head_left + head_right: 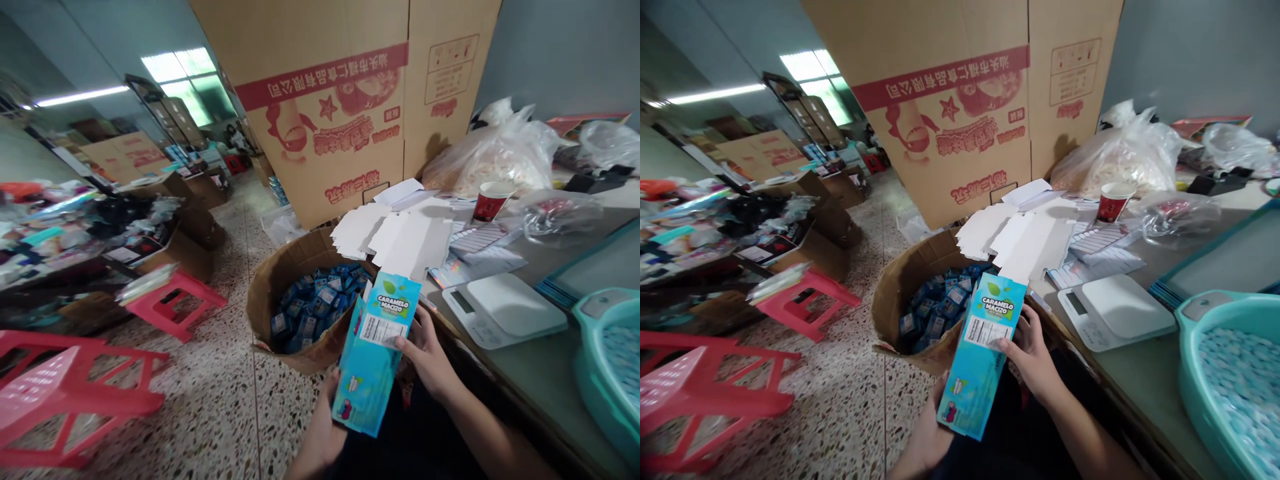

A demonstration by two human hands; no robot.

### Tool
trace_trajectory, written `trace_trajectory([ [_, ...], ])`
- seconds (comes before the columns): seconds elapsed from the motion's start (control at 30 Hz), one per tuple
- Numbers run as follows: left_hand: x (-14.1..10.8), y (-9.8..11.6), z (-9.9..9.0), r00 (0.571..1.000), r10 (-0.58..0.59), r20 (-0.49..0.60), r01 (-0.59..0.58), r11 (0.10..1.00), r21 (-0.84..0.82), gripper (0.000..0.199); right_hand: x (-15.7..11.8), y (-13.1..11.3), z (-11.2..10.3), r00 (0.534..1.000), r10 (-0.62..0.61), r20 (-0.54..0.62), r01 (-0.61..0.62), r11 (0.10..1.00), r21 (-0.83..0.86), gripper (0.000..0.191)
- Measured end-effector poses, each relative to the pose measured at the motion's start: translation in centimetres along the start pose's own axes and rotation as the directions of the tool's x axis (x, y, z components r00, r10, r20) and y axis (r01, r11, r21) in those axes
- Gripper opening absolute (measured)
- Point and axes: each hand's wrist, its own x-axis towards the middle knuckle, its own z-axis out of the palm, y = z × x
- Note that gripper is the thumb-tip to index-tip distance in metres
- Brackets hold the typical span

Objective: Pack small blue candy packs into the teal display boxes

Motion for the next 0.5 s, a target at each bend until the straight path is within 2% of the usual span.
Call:
trace_trajectory([
  [0.1, 1.2, -1.4, -0.9, 0.974, 0.198, -0.107, -0.189, 0.978, 0.085, 0.072, 0.3, -0.5, -0.6, 0.999, 0.017, -0.04, -0.014, 0.997, 0.076, 0.09],
  [0.13, 1.5, -1.5, -1.4, 0.955, 0.262, -0.138, -0.24, 0.958, 0.158, 0.076, 0.3, -0.6, -0.9, 0.999, 0.011, -0.035, -0.008, 0.996, 0.092, 0.091],
  [0.2, 1.7, -1.2, -1.9, 0.923, 0.364, -0.126, -0.305, 0.891, 0.337, 0.073, 0.1, -0.7, -1.4, 1.0, 0.004, 0.005, -0.004, 0.996, 0.092, 0.086],
  [0.27, 1.3, -0.3, -1.9, 0.907, 0.421, -0.026, -0.365, 0.815, 0.45, 0.065, -0.4, -0.7, -1.5, 0.997, 0.025, 0.068, -0.029, 0.997, 0.066, 0.083],
  [0.33, 0.5, 0.5, -1.1, 0.89, 0.433, 0.146, -0.449, 0.77, 0.453, 0.07, -1.0, -0.7, -1.2, 0.988, 0.075, 0.136, -0.08, 0.996, 0.032, 0.089],
  [0.43, -0.3, 1.0, 0.4, 0.863, 0.373, 0.34, -0.497, 0.742, 0.449, 0.085, -1.7, -0.8, -0.1, 0.967, 0.117, 0.225, -0.126, 0.992, 0.028, 0.102],
  [0.5, -0.4, 0.7, 1.0, 0.876, 0.308, 0.372, -0.466, 0.742, 0.483, 0.081, -1.9, -1.1, 0.5, 0.957, 0.113, 0.268, -0.131, 0.99, 0.051, 0.106],
])
